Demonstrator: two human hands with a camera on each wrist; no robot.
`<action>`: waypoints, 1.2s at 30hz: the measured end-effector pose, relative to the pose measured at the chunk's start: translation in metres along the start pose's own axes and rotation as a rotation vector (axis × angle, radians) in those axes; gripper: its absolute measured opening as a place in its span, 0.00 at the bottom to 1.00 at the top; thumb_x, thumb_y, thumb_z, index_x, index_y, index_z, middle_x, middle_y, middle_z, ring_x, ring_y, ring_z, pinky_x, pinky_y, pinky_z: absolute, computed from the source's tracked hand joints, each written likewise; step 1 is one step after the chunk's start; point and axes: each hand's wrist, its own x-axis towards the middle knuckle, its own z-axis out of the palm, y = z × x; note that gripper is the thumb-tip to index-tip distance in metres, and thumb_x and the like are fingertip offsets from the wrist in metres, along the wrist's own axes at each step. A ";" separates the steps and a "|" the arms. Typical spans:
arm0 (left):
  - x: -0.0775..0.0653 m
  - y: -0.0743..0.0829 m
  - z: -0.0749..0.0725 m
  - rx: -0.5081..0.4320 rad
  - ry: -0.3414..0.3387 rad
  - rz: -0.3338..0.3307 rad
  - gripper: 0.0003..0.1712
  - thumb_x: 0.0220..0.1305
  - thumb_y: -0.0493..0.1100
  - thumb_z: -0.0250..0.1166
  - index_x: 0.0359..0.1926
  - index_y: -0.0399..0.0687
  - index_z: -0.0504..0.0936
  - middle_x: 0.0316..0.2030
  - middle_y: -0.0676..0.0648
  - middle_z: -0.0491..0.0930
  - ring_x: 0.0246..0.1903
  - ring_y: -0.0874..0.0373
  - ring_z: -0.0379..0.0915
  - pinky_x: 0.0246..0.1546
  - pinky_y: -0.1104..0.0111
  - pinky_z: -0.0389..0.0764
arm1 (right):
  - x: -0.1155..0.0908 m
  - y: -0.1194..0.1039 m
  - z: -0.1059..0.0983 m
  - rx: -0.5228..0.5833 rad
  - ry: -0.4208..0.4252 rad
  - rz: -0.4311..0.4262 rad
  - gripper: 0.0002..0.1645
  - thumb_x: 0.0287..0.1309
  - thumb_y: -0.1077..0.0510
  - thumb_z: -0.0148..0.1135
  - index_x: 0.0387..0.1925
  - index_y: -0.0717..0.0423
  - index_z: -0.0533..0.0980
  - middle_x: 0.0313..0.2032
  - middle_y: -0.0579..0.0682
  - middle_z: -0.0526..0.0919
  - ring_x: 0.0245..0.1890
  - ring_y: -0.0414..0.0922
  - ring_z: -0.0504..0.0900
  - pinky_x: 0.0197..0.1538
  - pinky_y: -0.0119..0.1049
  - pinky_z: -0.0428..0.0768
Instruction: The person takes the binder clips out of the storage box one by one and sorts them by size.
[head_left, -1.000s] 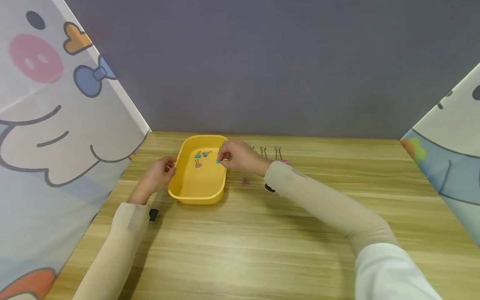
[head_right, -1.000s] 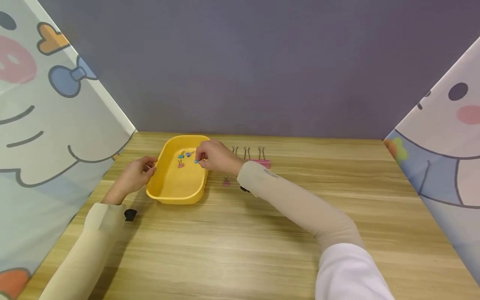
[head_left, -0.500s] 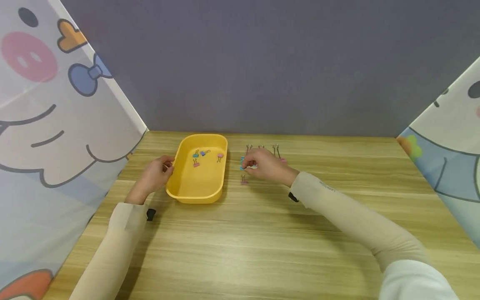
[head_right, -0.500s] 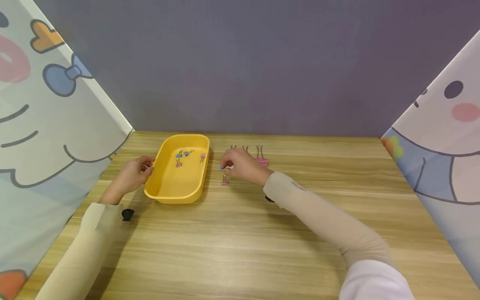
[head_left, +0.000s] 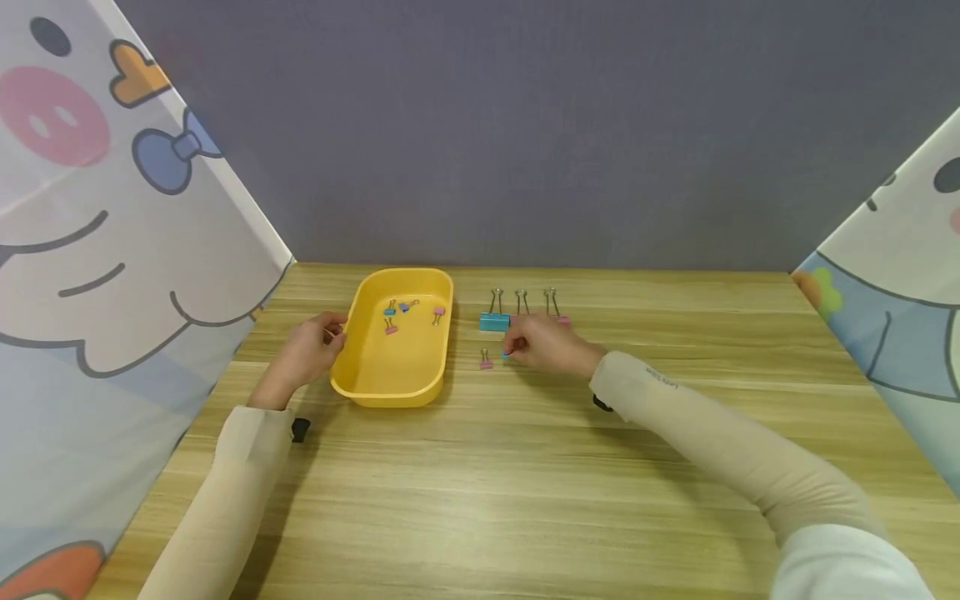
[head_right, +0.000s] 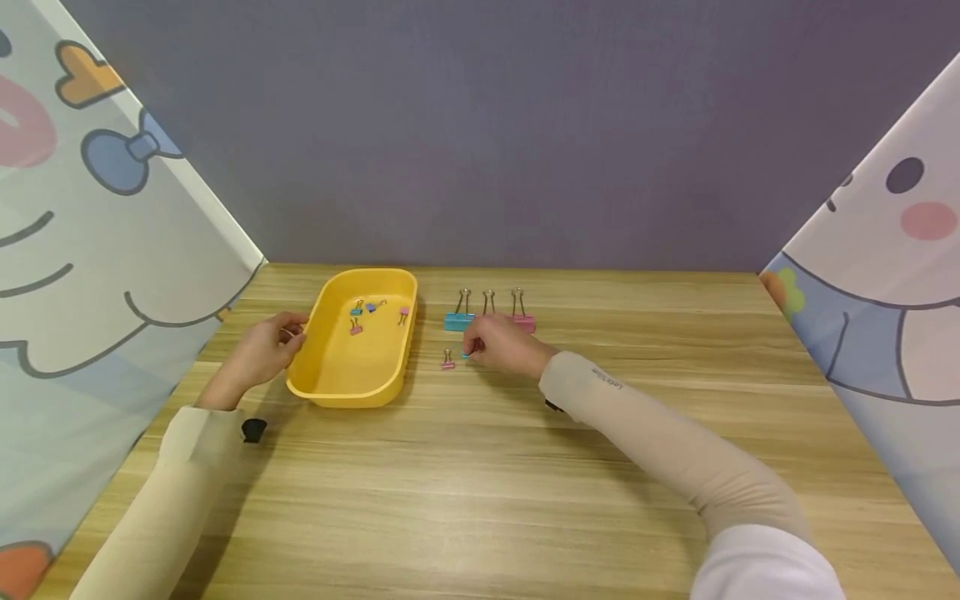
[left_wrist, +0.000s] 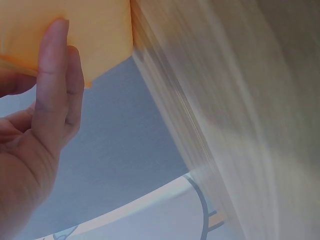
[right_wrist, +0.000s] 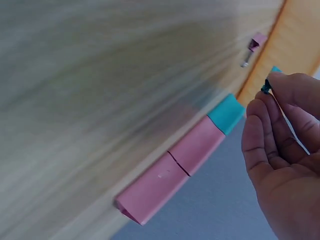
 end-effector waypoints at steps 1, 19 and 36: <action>0.000 0.000 0.000 0.000 -0.002 0.001 0.19 0.66 0.33 0.54 0.56 0.26 0.71 0.38 0.35 0.75 0.36 0.44 0.74 0.34 0.57 0.78 | 0.000 0.001 0.001 0.003 -0.012 0.008 0.06 0.52 0.69 0.67 0.29 0.56 0.82 0.30 0.45 0.80 0.30 0.39 0.76 0.34 0.30 0.77; 0.000 0.003 -0.001 -0.015 -0.014 -0.009 0.19 0.66 0.32 0.54 0.56 0.26 0.70 0.38 0.35 0.75 0.37 0.44 0.74 0.30 0.61 0.78 | 0.006 0.002 0.017 0.014 -0.108 0.034 0.07 0.52 0.68 0.67 0.31 0.55 0.82 0.31 0.44 0.81 0.32 0.37 0.77 0.35 0.28 0.77; -0.001 0.001 0.000 -0.012 -0.004 0.001 0.19 0.66 0.32 0.54 0.56 0.26 0.71 0.39 0.34 0.76 0.37 0.43 0.75 0.33 0.58 0.79 | 0.013 -0.015 0.000 0.043 0.018 -0.031 0.03 0.55 0.64 0.65 0.32 0.57 0.83 0.33 0.43 0.80 0.34 0.39 0.77 0.38 0.33 0.77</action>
